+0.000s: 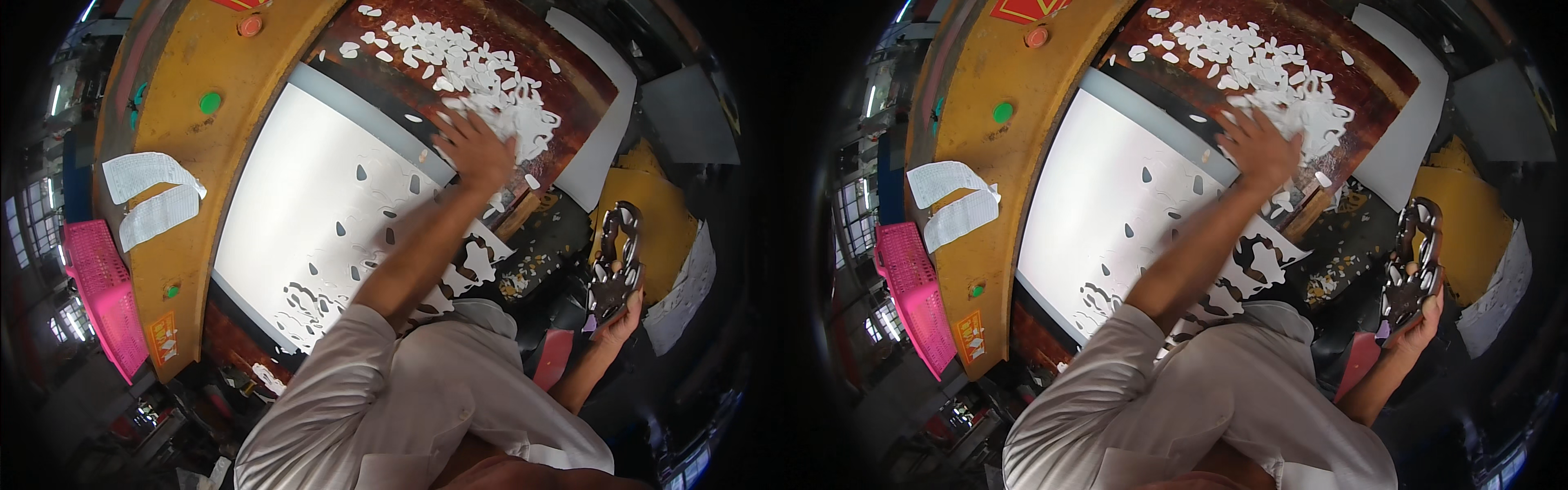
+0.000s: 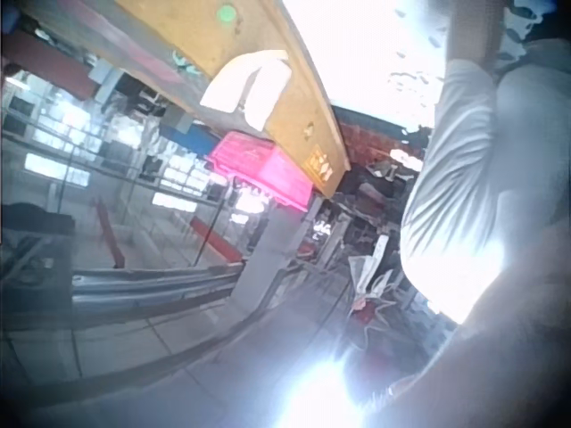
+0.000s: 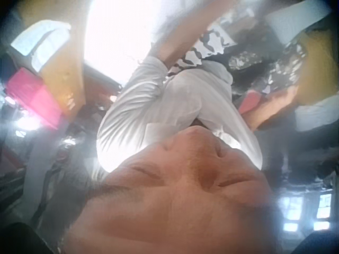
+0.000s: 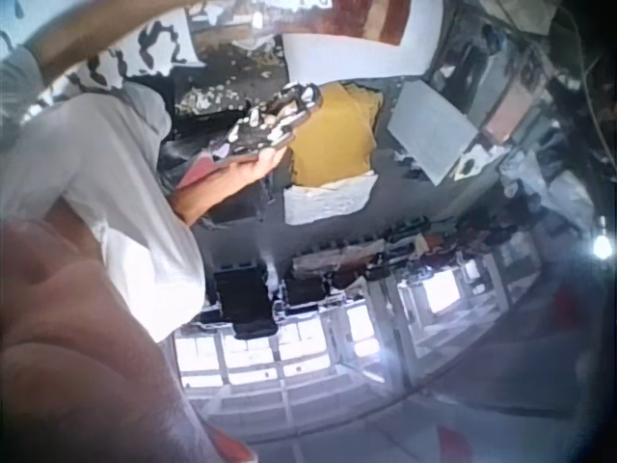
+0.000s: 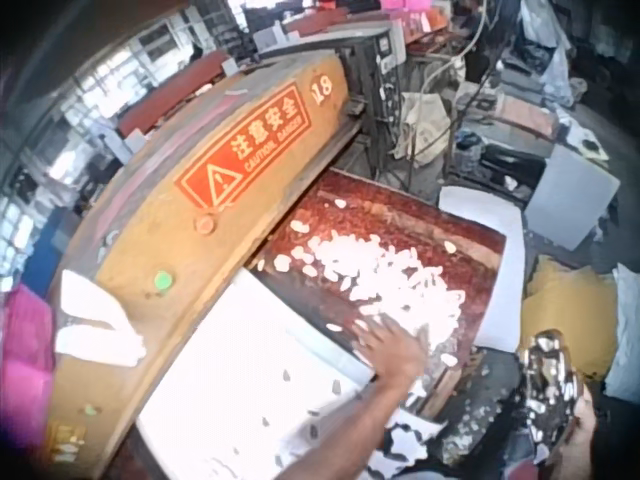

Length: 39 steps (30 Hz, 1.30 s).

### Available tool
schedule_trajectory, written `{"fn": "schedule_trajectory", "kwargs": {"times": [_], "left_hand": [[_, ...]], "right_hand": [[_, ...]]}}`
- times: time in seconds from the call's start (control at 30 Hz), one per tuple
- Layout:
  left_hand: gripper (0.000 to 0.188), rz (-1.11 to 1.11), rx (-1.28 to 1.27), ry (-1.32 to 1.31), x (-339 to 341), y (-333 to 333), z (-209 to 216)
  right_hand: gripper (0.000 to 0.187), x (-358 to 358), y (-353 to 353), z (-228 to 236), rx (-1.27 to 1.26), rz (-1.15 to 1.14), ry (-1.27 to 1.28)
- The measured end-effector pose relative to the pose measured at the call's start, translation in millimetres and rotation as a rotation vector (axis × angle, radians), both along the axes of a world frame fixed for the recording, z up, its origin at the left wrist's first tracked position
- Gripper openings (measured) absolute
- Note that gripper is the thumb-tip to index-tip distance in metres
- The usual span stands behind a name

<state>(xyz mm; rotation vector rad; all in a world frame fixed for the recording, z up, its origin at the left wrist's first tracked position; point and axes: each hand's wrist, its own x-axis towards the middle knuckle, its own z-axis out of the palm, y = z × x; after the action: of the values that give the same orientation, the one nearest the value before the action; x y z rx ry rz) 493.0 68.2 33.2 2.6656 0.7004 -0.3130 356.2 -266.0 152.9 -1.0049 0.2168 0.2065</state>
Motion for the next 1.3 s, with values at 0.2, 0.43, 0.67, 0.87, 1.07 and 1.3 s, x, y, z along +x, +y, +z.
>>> {"fn": "schedule_trajectory", "kwargs": {"times": [0.2,0.43,0.67,0.87,1.07,1.3], "left_hand": [[0.08,-0.247,-0.251,-0.382,-1.4,-22.5,29.3],[0.085,0.092,0.312,-0.331,133.3,251.3,-8.4],[0.095,-0.076,0.458,-0.381,111.5,113.1,-19.3],[0.089,-0.124,-0.137,-0.49,112.9,69.8,-5.8],[0.095,0.024,0.13,-0.201,215.1,293.9,-56.9],[0.058,-0.458,-0.229,-0.615,196.6,142.4,-36.6]], "right_hand": [[0.069,16.5,2.5,-15.1,0.054,-0.007,-0.029],[0.08,-1.4,12.5,-15.2,-0.044,-0.027,0.038],[0.075,8.6,35.9,-8.5,0.0,0.034,0.023],[0.074,26.9,51.6,-0.2,-0.009,0.063,-0.037],[0.087,3.3,59.8,-0.4,-0.094,-0.01,0.008],[0.08,1.7,75.2,4.5,-0.214,0.015,0.104]]}}
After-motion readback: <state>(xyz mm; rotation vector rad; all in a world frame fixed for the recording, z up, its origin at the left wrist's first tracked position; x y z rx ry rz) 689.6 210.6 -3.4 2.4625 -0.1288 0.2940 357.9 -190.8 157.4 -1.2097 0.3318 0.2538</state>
